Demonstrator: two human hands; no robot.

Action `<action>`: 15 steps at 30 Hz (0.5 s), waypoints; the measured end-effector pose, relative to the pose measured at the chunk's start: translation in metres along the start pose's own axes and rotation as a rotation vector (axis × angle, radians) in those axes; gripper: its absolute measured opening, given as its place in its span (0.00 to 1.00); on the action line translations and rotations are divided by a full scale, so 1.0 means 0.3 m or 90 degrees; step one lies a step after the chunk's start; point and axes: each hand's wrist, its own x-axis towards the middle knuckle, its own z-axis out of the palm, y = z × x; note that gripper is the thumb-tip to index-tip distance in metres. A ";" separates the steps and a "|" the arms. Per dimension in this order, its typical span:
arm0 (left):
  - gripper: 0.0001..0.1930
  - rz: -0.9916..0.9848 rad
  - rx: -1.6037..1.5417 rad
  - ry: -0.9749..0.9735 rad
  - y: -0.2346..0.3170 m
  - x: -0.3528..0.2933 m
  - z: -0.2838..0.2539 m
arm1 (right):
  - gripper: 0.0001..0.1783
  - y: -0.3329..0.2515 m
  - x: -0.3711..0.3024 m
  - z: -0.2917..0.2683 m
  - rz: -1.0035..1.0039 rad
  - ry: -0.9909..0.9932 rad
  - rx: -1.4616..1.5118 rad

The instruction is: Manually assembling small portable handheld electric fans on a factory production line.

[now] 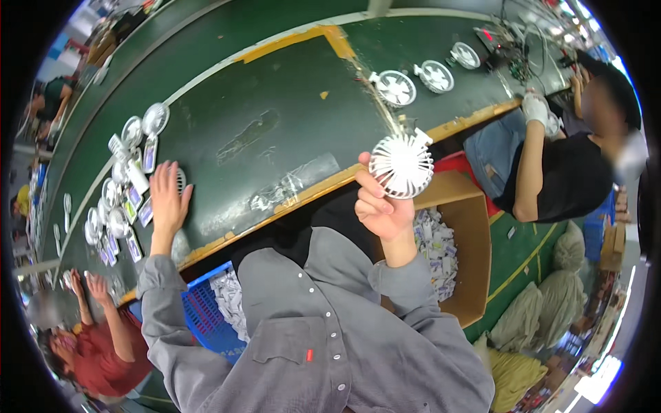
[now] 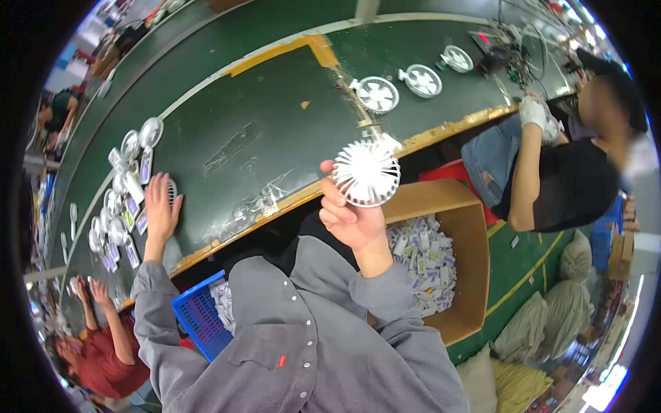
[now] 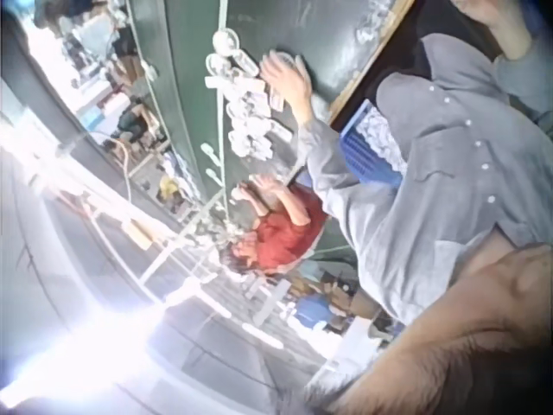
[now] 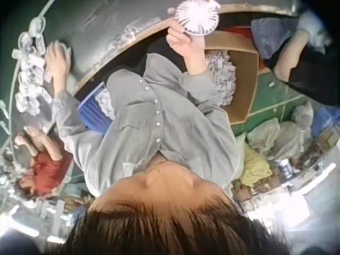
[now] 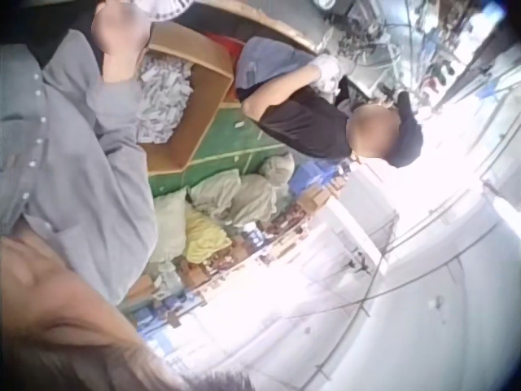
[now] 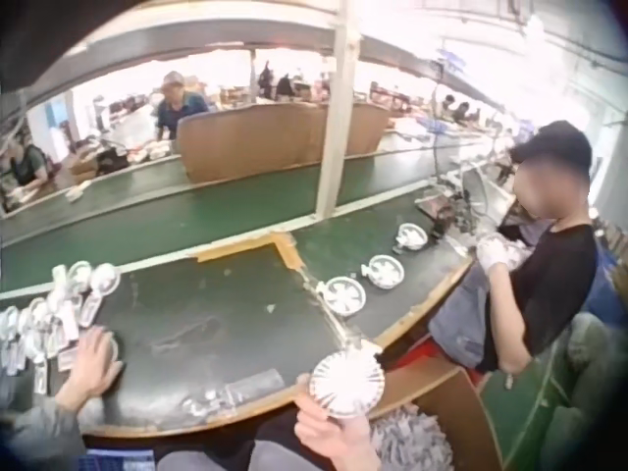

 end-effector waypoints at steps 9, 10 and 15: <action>0.37 -0.064 -0.190 -0.060 0.143 0.021 -0.025 | 0.15 -0.073 0.110 -0.032 -0.049 0.189 -0.457; 0.37 -0.061 -0.204 -0.035 0.162 0.028 -0.020 | 0.12 -0.085 0.153 -0.034 -0.132 0.353 -0.674; 0.32 -0.133 -0.543 0.190 0.322 0.080 -0.177 | 0.10 -0.328 0.284 -0.209 -0.147 0.539 -1.091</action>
